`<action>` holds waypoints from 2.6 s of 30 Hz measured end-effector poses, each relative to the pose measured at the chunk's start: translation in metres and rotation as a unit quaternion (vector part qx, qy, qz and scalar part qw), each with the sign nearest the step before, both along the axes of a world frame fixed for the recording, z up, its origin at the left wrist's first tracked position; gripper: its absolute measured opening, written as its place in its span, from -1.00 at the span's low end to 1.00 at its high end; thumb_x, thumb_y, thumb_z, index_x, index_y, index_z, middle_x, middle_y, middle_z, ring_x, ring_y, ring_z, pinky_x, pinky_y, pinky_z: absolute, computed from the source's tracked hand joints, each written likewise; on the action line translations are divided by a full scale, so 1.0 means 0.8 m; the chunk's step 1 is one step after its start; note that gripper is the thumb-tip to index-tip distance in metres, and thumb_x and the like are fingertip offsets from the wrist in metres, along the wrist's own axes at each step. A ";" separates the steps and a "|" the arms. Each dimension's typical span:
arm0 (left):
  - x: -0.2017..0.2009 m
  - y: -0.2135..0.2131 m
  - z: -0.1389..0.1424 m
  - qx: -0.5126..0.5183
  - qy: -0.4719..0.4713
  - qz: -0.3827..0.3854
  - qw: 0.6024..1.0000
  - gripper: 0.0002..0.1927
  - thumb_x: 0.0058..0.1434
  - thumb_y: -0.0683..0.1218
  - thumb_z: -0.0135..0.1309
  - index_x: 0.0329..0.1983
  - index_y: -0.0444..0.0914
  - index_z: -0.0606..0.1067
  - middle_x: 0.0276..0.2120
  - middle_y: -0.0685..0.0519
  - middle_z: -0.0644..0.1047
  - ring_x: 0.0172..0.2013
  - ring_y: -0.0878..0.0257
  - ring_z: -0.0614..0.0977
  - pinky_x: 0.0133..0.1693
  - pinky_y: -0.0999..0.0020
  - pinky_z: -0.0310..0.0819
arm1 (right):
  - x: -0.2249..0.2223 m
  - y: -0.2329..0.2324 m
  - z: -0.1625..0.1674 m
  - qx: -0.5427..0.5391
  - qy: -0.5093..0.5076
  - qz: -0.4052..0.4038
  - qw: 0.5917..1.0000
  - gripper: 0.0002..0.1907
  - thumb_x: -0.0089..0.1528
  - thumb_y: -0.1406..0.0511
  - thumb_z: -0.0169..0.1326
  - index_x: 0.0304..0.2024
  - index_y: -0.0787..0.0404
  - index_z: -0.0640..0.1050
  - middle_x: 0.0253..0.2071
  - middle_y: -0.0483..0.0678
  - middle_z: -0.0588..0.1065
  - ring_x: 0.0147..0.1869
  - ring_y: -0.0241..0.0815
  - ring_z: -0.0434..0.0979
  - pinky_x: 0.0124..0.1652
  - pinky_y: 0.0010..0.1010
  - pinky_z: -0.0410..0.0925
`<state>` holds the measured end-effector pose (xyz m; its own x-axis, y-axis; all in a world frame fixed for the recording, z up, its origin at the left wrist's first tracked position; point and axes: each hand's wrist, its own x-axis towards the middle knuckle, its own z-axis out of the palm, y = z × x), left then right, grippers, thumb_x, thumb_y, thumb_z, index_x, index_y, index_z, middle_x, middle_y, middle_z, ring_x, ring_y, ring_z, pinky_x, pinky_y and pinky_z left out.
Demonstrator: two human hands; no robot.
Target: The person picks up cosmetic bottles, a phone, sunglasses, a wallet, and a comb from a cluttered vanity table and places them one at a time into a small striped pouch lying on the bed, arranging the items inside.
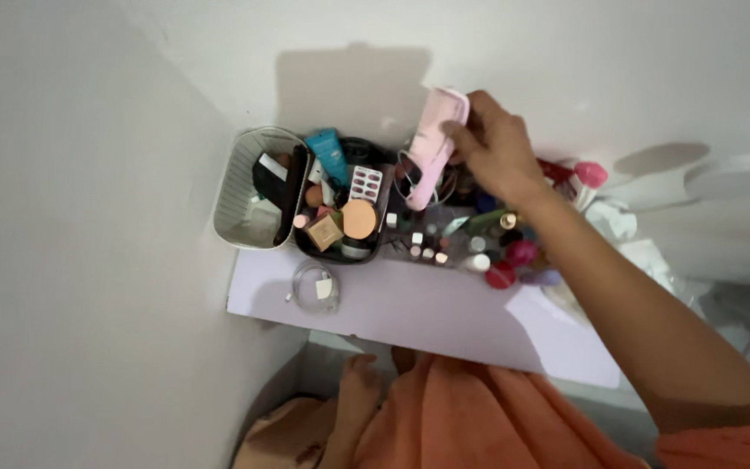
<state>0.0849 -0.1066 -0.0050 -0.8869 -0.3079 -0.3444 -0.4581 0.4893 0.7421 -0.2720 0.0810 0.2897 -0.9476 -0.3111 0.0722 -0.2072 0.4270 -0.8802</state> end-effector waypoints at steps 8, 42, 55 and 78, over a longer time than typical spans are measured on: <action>-0.028 -0.035 0.010 0.044 0.005 -0.069 0.997 -0.66 0.15 -0.26 0.08 0.03 -0.29 0.53 0.05 -0.16 0.49 -0.21 0.00 0.67 -0.12 0.20 0.59 | 0.006 0.028 -0.020 -0.009 0.074 -0.049 0.996 -0.79 0.40 0.35 0.11 -0.04 0.39 0.42 -0.29 0.08 0.60 -0.23 -0.20 0.68 -0.27 -0.41 0.54; -0.008 -0.047 -0.041 0.030 -0.103 -0.139 0.984 -0.64 0.19 -0.10 0.09 0.03 -0.31 0.55 -0.06 -0.29 0.57 -0.02 -0.19 0.60 0.05 0.08 0.49 | -0.003 -0.019 -0.179 0.106 0.144 -0.089 0.980 -0.78 0.31 0.39 0.17 -0.10 0.37 0.42 -0.26 0.29 0.50 -0.25 0.30 0.52 -0.28 -0.04 0.38; -0.016 -0.056 -0.027 0.059 -0.182 -0.134 0.972 -0.59 0.24 -0.12 0.07 0.16 -0.30 0.48 0.12 -0.29 0.49 0.11 -0.14 0.54 0.15 0.14 0.44 | -0.032 0.004 -0.199 0.199 0.099 -0.037 0.974 -0.83 0.12 0.36 0.27 -0.24 0.23 0.60 -0.34 0.19 0.55 -0.20 0.26 0.56 -0.20 0.02 0.40; -0.011 -0.058 -0.022 0.048 -0.175 -0.147 0.972 -0.60 0.23 -0.14 0.06 0.15 -0.29 0.48 0.07 -0.32 0.48 0.08 -0.16 0.54 0.12 0.12 0.45 | 0.006 -0.013 -0.151 0.173 0.245 -0.051 0.953 -0.59 0.15 0.49 0.21 0.07 0.26 0.58 -0.01 0.10 0.54 0.09 0.21 0.47 0.06 -0.08 0.39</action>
<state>0.0758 -0.1531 -0.0224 -0.7547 -0.0101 -0.6560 -0.5420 0.5729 0.6148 -0.2673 0.0709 0.1688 -0.8528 -0.3041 0.4246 -0.4991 0.7138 -0.4913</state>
